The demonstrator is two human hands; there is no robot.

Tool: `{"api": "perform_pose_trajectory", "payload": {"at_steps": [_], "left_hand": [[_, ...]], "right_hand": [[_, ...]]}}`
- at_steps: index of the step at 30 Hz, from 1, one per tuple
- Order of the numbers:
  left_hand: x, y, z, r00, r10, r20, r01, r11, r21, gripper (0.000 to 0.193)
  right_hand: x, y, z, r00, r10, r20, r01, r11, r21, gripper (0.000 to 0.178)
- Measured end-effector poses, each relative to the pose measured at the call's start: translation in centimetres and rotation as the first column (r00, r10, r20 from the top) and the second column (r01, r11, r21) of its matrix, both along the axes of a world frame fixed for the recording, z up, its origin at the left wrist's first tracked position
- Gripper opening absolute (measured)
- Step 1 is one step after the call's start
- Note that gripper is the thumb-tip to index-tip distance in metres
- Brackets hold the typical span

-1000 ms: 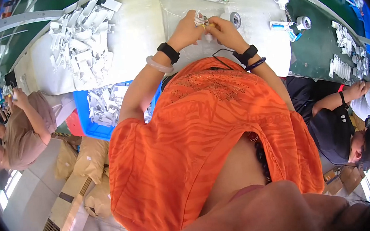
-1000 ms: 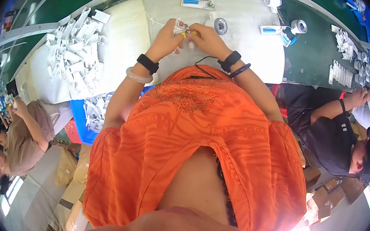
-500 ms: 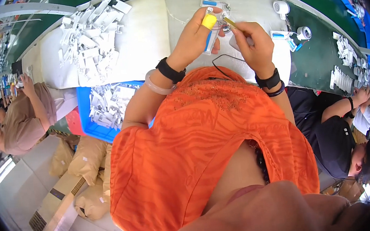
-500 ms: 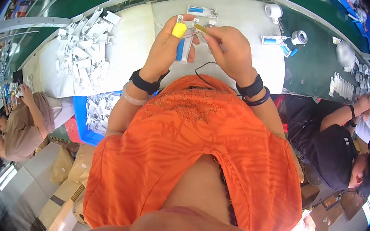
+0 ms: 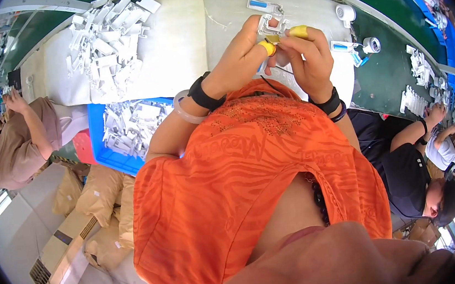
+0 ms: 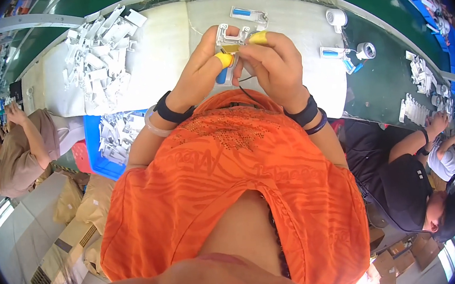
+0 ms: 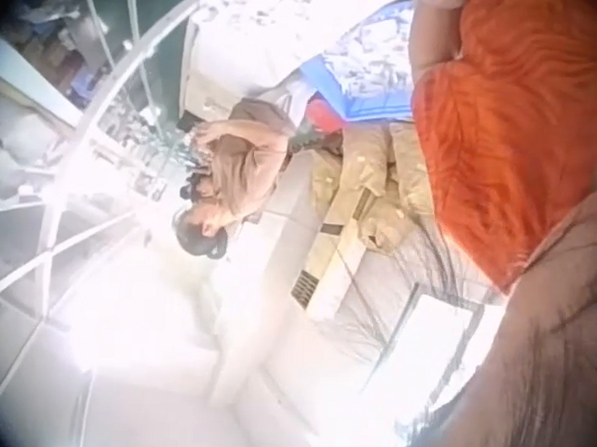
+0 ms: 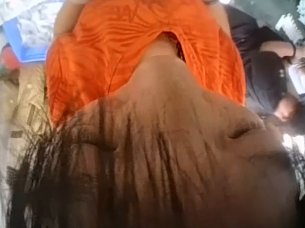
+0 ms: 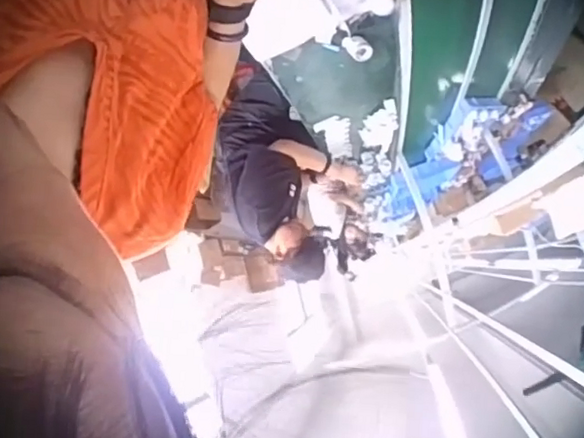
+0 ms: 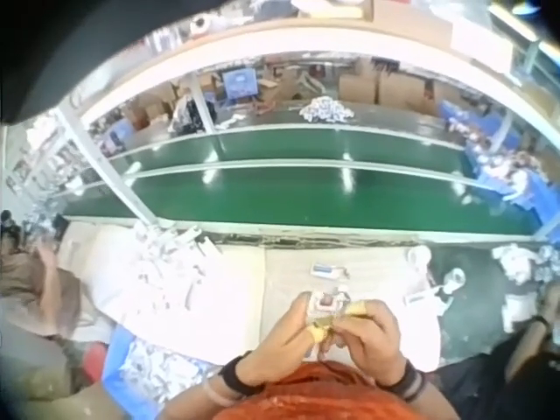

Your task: Assembling small handheld fans on an electronics factory production line.

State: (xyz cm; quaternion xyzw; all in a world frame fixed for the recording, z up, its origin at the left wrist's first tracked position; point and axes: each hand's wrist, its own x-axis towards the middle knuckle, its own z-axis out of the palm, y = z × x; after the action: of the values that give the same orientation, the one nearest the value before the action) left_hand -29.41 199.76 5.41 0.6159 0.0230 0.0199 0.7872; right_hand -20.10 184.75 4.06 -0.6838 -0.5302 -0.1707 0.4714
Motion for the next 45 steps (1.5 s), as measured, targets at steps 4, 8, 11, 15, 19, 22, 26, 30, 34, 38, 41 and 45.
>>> {"api": "perform_pose_trajectory", "payload": {"at_steps": [4,8,11,15,19,22,26,30,34,38,41,45], "left_hand": [[-0.1,0.0,-0.3,0.999,-0.031,0.042,0.030,0.999,0.022,0.040],[-0.1,0.2,-0.1,0.998,-0.069,0.009,0.069,0.998,-0.001,0.040],[0.0,0.3,0.1,0.997,-0.075,0.020,0.076,0.997,-0.010,0.039],[0.0,0.4,0.2,0.997,-0.083,0.005,0.083,0.996,0.035,0.039],[-0.1,0.3,-0.2,0.998,-0.059,-0.001,0.059,0.993,0.102,0.038],[-0.2,0.2,-0.7,0.999,-0.038,0.024,0.035,0.991,0.127,0.037],[-0.3,0.3,-1.0,0.999,-0.036,0.005,0.035,0.988,0.149,0.037],[-0.3,0.0,-1.2,0.988,-0.022,0.153,-0.005,0.984,0.176,0.036],[-0.5,-0.2,-0.8,0.981,-0.013,0.195,-0.042,0.960,0.276,0.037],[-0.6,-0.4,-1.3,0.986,-0.022,0.168,-0.018,0.972,0.234,0.037],[-0.6,-0.6,-1.8,0.988,0.008,0.154,-0.047,0.966,0.253,0.036],[-0.5,-0.8,-1.9,0.991,0.031,0.133,-0.063,0.967,0.247,0.032]], "right_hand": [[-0.3,0.1,-0.1,0.999,0.015,-0.035,-0.014,0.999,0.029,0.025],[-0.5,-0.2,-0.2,0.996,0.012,-0.086,-0.010,1.000,0.023,0.025],[-0.6,-0.2,-0.2,0.999,-0.015,-0.044,0.016,1.000,0.023,0.025],[-0.5,-0.3,-0.5,0.995,-0.051,-0.081,0.052,0.999,0.006,0.028],[-0.4,-0.3,-0.3,0.995,-0.081,-0.052,0.079,0.997,-0.025,0.029],[-0.3,-0.4,-0.4,0.995,-0.080,-0.063,0.078,0.996,-0.038,0.026],[-0.6,-0.2,-0.1,0.993,-0.083,-0.087,0.080,0.996,-0.037,0.025],[-0.4,-0.4,0.0,0.995,-0.070,-0.066,0.067,0.997,-0.050,0.024],[-0.5,-0.6,0.3,0.995,-0.053,-0.082,0.047,0.996,-0.074,0.025],[-0.5,-0.6,0.3,0.996,-0.043,-0.072,0.038,0.997,-0.071,0.026],[-0.5,-0.6,0.3,0.998,-0.031,-0.052,0.027,0.996,-0.080,0.027],[-0.6,-0.7,0.2,0.998,-0.033,-0.045,0.029,0.996,-0.088,0.029]]}}
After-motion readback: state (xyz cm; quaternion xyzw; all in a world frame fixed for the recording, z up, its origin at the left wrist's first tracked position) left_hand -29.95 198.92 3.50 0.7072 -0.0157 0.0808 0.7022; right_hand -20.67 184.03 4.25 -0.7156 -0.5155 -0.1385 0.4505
